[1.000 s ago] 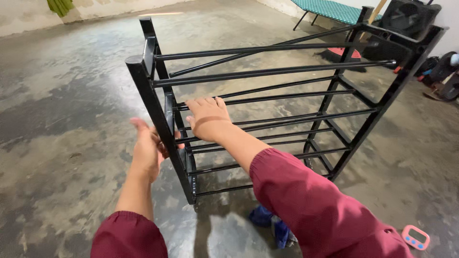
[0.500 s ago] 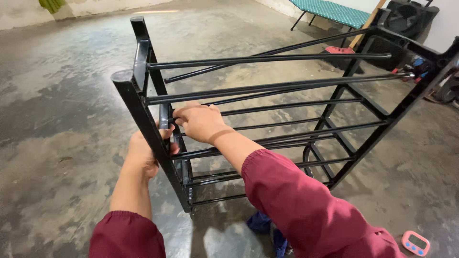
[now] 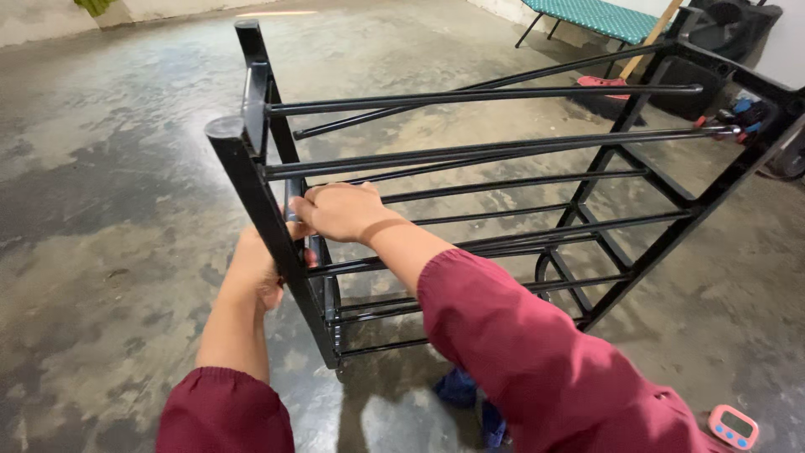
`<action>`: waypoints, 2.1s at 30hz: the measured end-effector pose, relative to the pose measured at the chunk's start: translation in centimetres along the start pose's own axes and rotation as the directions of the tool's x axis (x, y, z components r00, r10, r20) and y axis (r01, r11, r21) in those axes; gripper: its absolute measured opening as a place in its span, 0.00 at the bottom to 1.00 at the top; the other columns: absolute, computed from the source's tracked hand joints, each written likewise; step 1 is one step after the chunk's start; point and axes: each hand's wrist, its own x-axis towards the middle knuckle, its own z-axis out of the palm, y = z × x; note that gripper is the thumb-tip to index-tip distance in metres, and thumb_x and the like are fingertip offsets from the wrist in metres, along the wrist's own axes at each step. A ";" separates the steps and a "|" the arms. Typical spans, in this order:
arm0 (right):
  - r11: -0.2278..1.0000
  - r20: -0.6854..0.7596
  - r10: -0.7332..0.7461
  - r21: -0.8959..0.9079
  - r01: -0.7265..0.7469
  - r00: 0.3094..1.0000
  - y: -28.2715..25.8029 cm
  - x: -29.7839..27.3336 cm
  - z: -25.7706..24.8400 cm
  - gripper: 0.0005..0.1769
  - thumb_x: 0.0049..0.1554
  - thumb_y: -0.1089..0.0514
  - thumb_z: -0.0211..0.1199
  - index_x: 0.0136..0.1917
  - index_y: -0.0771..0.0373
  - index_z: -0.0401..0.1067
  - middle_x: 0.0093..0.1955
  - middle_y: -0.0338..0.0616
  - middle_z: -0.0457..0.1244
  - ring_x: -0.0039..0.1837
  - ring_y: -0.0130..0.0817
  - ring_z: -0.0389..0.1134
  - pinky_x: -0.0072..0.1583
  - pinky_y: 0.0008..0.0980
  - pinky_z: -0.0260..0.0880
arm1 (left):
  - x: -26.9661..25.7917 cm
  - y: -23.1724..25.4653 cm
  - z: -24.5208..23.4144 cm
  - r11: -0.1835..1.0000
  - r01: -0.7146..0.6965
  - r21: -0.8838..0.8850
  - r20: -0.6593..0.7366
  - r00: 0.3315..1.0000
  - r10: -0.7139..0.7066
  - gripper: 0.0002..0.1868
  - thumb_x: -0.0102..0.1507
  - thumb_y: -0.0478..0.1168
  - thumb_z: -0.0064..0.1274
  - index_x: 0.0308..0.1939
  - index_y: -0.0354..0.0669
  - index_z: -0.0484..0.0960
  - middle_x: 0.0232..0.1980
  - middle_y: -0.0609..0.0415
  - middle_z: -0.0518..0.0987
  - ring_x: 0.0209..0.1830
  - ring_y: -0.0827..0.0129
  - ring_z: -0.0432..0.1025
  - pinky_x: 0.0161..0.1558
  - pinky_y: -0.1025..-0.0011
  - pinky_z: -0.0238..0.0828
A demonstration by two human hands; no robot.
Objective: The person assembles a black metal shoe rack by inserting horizontal bars into vertical supports and securing them with small fasteners. The person repeatedly adjusts and tightens the connections to ensure stability.
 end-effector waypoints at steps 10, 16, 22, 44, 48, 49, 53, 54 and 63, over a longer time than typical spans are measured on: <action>0.990 0.138 0.137 -0.007 -0.138 0.981 -2.4 0.5 -1.3 0.30 0.58 0.32 0.43 0.43 0.48 0.82 0.51 0.34 0.73 0.61 0.36 0.71 0.64 0.49 0.62 | 0.7 -0.9 -0.9 0.999 -0.044 0.001 0.083 0.996 0.044 0.06 0.59 0.36 0.59 0.40 0.42 0.83 0.32 0.57 0.78 0.22 0.70 0.71 0.26 0.70 0.71; 0.990 0.152 0.142 -0.037 -0.138 0.978 -2.2 1.5 -0.1 0.34 0.59 0.31 0.41 0.41 0.50 0.83 0.52 0.36 0.72 0.61 0.39 0.71 0.64 0.45 0.65 | 0.1 -0.5 -1.2 1.000 -0.021 -0.007 0.092 0.996 0.021 0.08 0.59 0.36 0.58 0.42 0.43 0.82 0.35 0.58 0.78 0.22 0.71 0.71 0.27 0.71 0.71; 0.994 0.134 -0.070 0.089 0.058 0.988 2.3 5.9 3.9 0.28 0.62 0.39 0.44 0.54 0.56 0.79 0.58 0.47 0.69 0.63 0.48 0.69 0.64 0.46 0.65 | -0.4 -0.1 -1.7 1.000 0.028 -0.014 0.065 0.997 -0.027 0.10 0.58 0.35 0.57 0.44 0.43 0.81 0.33 0.57 0.77 0.22 0.71 0.70 0.26 0.71 0.70; 0.997 0.142 0.037 0.069 -0.047 0.989 0.2 1.9 0.9 0.19 0.49 0.45 0.56 0.46 0.54 0.81 0.53 0.45 0.71 0.59 0.43 0.70 0.59 0.43 0.67 | 0.8 -1.3 -1.3 0.999 0.033 -0.040 0.063 0.998 -0.030 0.06 0.58 0.35 0.59 0.37 0.41 0.80 0.32 0.56 0.78 0.21 0.69 0.71 0.26 0.70 0.70; 0.990 0.114 0.028 0.136 -0.043 0.993 0.1 1.8 0.8 0.18 0.48 0.45 0.56 0.40 0.55 0.82 0.52 0.41 0.71 0.58 0.41 0.70 0.59 0.41 0.66 | 0.6 -0.9 -1.3 0.999 0.024 -0.036 0.079 0.997 -0.021 0.05 0.58 0.35 0.58 0.37 0.39 0.81 0.33 0.56 0.79 0.22 0.70 0.71 0.27 0.70 0.70; 0.995 0.121 -0.046 0.089 0.036 0.992 0.2 1.9 0.8 0.18 0.49 0.45 0.55 0.41 0.55 0.81 0.51 0.42 0.71 0.58 0.41 0.71 0.59 0.41 0.66 | 0.5 -0.8 -1.2 0.999 0.033 -0.020 0.061 0.998 -0.032 0.05 0.59 0.36 0.59 0.37 0.39 0.81 0.33 0.56 0.79 0.22 0.70 0.71 0.27 0.70 0.70; 0.986 0.121 -0.085 0.152 0.066 0.989 0.9 2.3 1.0 0.21 0.53 0.44 0.51 0.40 0.56 0.81 0.49 0.41 0.72 0.55 0.40 0.71 0.58 0.40 0.66 | 0.1 -0.4 -1.0 0.998 0.063 0.015 0.033 0.997 -0.064 0.07 0.59 0.36 0.59 0.40 0.39 0.83 0.34 0.57 0.79 0.23 0.71 0.71 0.28 0.71 0.71; 0.973 0.116 -0.031 0.230 0.004 0.993 1.0 2.3 1.1 0.21 0.53 0.44 0.50 0.39 0.56 0.80 0.48 0.40 0.72 0.54 0.39 0.71 0.58 0.39 0.66 | 0.0 -0.4 -1.0 0.997 0.069 0.017 0.036 0.997 -0.069 0.07 0.59 0.36 0.59 0.40 0.40 0.84 0.35 0.57 0.80 0.23 0.71 0.71 0.28 0.71 0.70; 0.978 0.156 0.057 0.192 -0.087 0.986 0.2 3.3 0.8 0.28 0.58 0.36 0.51 0.41 0.60 0.78 0.45 0.45 0.72 0.51 0.39 0.72 0.57 0.41 0.66 | 0.2 -0.7 -1.4 1.000 0.026 -0.017 0.113 0.993 -0.024 0.08 0.59 0.35 0.57 0.42 0.41 0.82 0.34 0.58 0.77 0.23 0.70 0.71 0.28 0.70 0.72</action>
